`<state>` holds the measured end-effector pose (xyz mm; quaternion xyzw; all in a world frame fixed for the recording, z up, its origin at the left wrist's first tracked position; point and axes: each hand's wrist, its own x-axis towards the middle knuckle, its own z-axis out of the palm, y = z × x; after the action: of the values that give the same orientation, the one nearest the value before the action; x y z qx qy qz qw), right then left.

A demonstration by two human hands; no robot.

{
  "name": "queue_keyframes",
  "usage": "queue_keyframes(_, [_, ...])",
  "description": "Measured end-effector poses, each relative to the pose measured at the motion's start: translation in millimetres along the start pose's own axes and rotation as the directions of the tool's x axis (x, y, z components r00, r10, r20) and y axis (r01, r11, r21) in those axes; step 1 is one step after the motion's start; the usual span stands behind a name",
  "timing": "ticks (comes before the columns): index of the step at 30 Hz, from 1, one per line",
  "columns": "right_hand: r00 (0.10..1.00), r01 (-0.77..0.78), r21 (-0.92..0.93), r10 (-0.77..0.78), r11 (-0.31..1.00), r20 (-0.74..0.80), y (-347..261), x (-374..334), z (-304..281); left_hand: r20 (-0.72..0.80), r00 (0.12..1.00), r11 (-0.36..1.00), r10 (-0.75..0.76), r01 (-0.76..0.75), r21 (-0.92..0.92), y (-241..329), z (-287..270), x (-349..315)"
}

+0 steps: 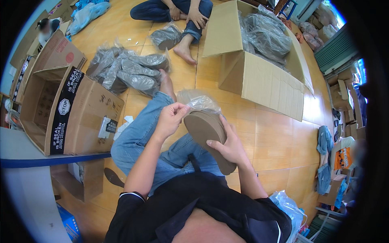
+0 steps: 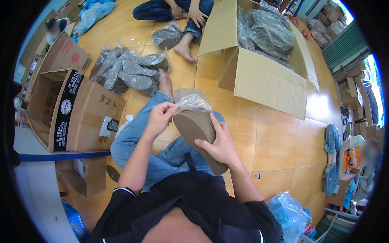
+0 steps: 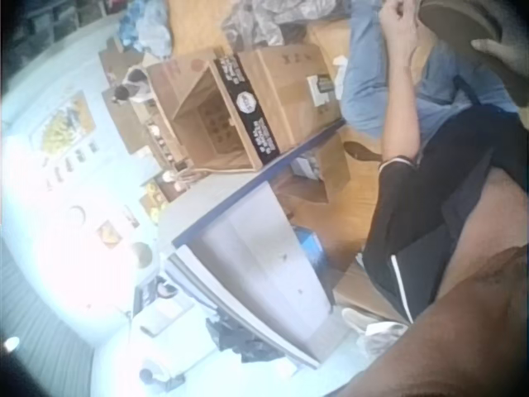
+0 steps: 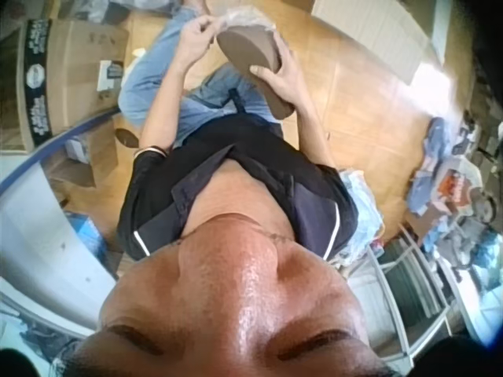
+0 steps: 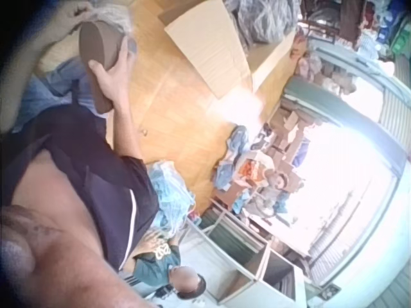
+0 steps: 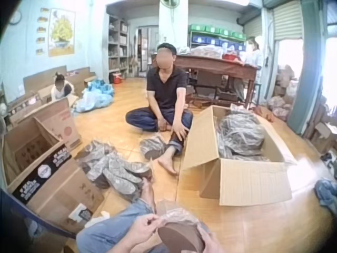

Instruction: The person sits on the floor and repeatedly picks up pairs of brown shoe insoles, inspects them, and places them into clear plastic bags. The person then puts the packaged insoles into a cardboard box. Other people are also sitting on the floor and performing similar packaging tasks.

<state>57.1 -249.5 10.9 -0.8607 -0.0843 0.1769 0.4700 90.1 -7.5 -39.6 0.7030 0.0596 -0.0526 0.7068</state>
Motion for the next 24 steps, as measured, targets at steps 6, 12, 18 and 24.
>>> queue_keyframes(6, [0.988, 0.026, 0.528, 0.059, 0.849, -0.143, 16, 14, 11, -0.141, 0.929, 0.897, 0.341, -0.276, 0.345, 4, 18, -14])
queue_keyframes(12, [0.991, -0.048, 0.261, 0.077, 0.964, -0.105, 26, 24, 24, -0.286, 0.88, 0.915, 0.38, -0.312, 0.256, 18, 32, -13])
queue_keyframes(18, [0.891, -0.454, 0.752, 0.265, 0.479, 0.369, 20, 30, 19, -0.002, 0.818, 0.725, 0.575, -0.509, 0.464, 13, 30, -32])
queue_keyframes(24, [0.807, -0.58, 0.814, 0.116, -0.032, 0.579, 14, 33, 15, -0.082, 0.862, 0.801, 0.501, -0.425, 0.421, 1, 21, -70])
